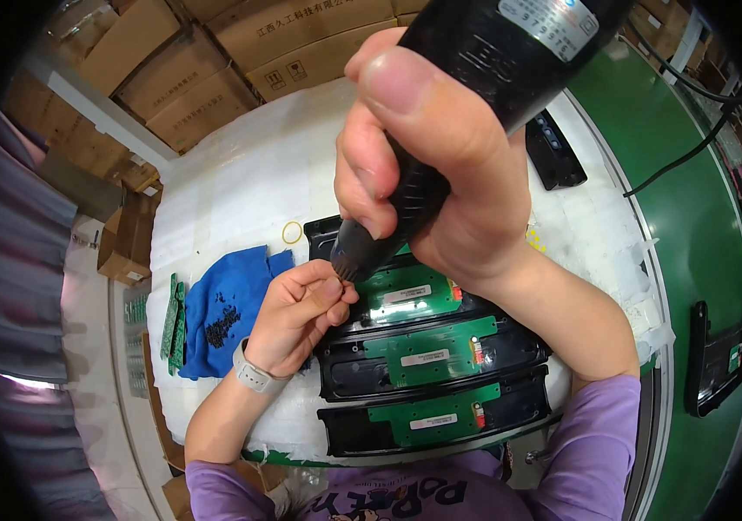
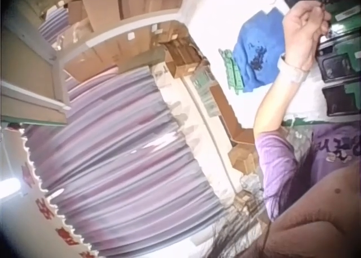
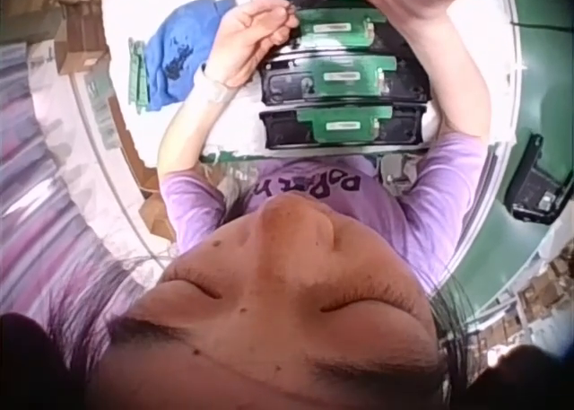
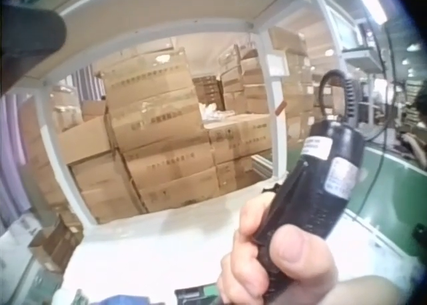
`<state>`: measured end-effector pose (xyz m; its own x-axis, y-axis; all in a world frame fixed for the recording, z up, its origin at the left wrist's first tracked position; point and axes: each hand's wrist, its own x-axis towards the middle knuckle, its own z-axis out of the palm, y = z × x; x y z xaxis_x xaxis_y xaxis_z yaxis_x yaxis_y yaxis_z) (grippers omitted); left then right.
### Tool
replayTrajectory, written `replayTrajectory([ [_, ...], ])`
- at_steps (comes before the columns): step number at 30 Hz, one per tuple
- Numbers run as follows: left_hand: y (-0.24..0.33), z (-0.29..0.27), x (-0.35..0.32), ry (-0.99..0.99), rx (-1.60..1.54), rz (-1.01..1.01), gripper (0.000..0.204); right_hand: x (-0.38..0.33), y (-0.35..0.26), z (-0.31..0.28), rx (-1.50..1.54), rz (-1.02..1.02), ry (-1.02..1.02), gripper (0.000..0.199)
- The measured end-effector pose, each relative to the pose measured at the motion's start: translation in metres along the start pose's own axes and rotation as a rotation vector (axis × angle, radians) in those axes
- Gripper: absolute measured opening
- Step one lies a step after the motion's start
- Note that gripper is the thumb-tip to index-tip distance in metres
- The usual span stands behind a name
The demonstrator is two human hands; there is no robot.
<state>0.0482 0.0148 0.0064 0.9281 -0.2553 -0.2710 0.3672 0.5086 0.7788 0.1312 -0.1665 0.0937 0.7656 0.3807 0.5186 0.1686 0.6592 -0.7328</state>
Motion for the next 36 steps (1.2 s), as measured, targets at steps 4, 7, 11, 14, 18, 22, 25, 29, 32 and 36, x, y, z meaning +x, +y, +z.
replayTrajectory([
  [4, 0.001, -0.003, -0.002, -0.02, 0.01, 0.03, 0.016, -0.002, 0.001, 0.005, 0.015, -0.002, 0.054, 0.043],
  [7, 0.001, -0.001, -0.004, -0.017, 0.019, 0.031, 0.017, -0.004, 0.002, 0.006, 0.03, -0.016, 0.051, 0.041],
  [11, 0.002, -0.003, -0.007, -0.003, -0.006, 0.008, 0.018, -0.002, 0.004, 0.008, 0.089, -0.002, 0.1, 0.038],
  [14, 0.01, 0.011, -0.008, -0.002, 0.227, -0.048, 0.021, 0.001, 0.002, 0.004, 0.141, 0.018, 0.142, 0.036],
  [18, 0.017, 0.009, -0.008, 0.074, 0.538, -0.042, 0.018, 0.017, -0.008, -0.009, -0.126, 0.084, 0.101, 0.029],
  [22, 0.026, -0.003, -0.001, 0.148, 0.498, 0.102, 0.018, 0.031, 0.002, -0.036, -0.368, -0.029, 0.136, 0.024],
  [25, 0.03, -0.013, 0.003, 0.189, 0.468, 0.13, 0.018, 0.036, 0.016, -0.053, -0.329, -0.008, 0.13, 0.022],
  [29, 0.029, -0.022, 0.008, 0.224, 0.448, 0.19, 0.02, 0.037, 0.021, -0.057, -0.454, 0.0, 0.126, 0.024],
  [32, 0.028, -0.024, 0.011, 0.23, 0.462, 0.191, 0.02, 0.038, 0.022, -0.058, -0.448, -0.004, 0.11, 0.024],
  [36, 0.026, -0.029, 0.014, 0.227, 0.478, 0.184, 0.02, 0.039, 0.024, -0.059, -0.458, 0.009, 0.116, 0.024],
])
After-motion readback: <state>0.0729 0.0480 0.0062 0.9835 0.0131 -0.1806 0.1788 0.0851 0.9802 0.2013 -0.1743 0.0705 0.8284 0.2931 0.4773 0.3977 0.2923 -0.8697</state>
